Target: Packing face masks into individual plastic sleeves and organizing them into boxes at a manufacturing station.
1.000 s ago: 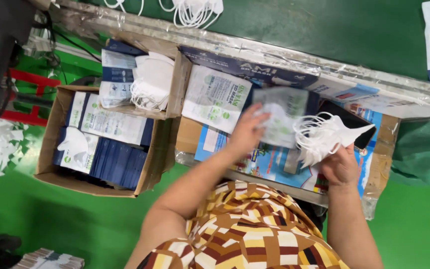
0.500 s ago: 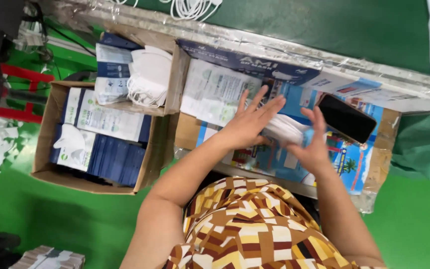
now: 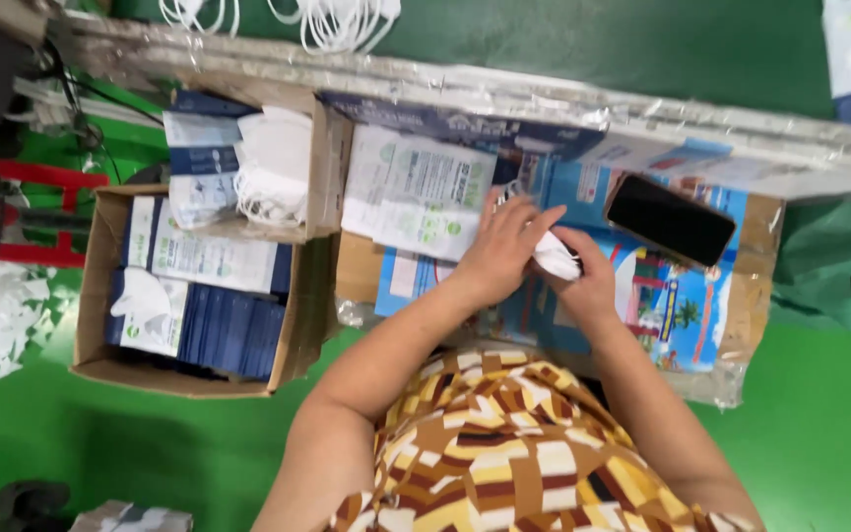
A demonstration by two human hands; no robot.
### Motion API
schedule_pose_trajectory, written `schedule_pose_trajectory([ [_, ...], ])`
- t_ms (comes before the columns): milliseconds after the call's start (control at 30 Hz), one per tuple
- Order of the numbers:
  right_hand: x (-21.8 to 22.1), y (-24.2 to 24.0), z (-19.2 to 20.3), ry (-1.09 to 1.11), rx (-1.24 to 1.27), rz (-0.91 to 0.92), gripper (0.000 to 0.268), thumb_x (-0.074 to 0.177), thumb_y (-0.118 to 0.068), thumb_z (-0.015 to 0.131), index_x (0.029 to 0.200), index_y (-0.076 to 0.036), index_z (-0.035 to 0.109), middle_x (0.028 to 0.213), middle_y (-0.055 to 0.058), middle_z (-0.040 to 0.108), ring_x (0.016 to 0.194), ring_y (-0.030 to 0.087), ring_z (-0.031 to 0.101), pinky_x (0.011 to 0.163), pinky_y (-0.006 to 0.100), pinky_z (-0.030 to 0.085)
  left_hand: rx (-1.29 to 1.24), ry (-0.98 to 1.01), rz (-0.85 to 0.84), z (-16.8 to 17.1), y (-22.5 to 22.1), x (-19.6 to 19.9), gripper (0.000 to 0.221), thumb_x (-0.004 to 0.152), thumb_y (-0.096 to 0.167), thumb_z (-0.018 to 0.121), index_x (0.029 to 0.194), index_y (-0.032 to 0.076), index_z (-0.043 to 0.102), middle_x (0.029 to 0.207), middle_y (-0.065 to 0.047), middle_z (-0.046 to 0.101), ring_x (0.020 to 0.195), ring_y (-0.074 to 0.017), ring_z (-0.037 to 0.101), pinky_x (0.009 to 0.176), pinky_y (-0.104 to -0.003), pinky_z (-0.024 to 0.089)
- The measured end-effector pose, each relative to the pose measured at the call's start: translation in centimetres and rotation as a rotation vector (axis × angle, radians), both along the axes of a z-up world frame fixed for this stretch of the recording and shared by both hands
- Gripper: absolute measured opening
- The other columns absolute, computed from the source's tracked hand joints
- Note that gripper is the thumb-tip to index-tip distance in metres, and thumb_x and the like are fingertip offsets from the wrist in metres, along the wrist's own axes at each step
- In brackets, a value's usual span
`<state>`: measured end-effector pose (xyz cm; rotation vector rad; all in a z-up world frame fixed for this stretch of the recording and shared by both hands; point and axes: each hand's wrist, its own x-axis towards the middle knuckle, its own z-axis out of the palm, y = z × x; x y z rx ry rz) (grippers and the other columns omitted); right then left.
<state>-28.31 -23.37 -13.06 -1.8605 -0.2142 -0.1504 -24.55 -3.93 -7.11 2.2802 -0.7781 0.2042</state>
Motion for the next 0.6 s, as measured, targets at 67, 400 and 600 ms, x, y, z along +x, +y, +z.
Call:
schedule_pose_trajectory([
  [67, -1.4, -0.8, 0.6, 0.041, -0.062, 0.011, 0.045, 0.087, -0.003, 0.08, 0.129, -0.006, 0.063, 0.122, 0.008, 0.071, 0.109, 0.02, 0.069, 0.096, 0.031, 0.055, -0.089, 0.039, -0.06, 0.3, 0.3, -1.3, 0.07, 0.082, 0.006, 0.066, 0.149, 0.012, 0.048, 0.131, -0.013, 0.056, 0.14, -0.0367, 0.045, 0.126, -0.065, 0.019],
  [400, -0.8, -9.5, 3.5, 0.485, -0.156, -0.101, 0.025, 0.094, -0.016, 0.072, 0.114, -0.003, 0.076, 0.099, 0.01, 0.077, 0.09, 0.019, 0.071, 0.079, 0.032, 0.056, 0.348, 0.129, 0.371, -6.4, 1.2, -1.3, 0.046, 0.085, 0.016, 0.06, 0.127, -0.003, 0.061, 0.124, -0.017, 0.055, 0.116, -0.0386, 0.054, 0.097, -0.05, 0.045],
  [600, -0.3, -5.1, 7.1, 0.179, -0.21, -0.317, 0.025, 0.099, -0.013, 0.073, 0.121, -0.003, 0.068, 0.105, 0.011, 0.074, 0.096, 0.022, 0.071, 0.083, 0.031, 0.054, 0.441, 0.221, 0.378, -9.5, -2.4, -0.2, 0.028, 0.09, 0.011, 0.056, 0.11, -0.007, 0.063, 0.113, -0.02, 0.057, 0.099, -0.035, 0.061, 0.073, -0.042, 0.057],
])
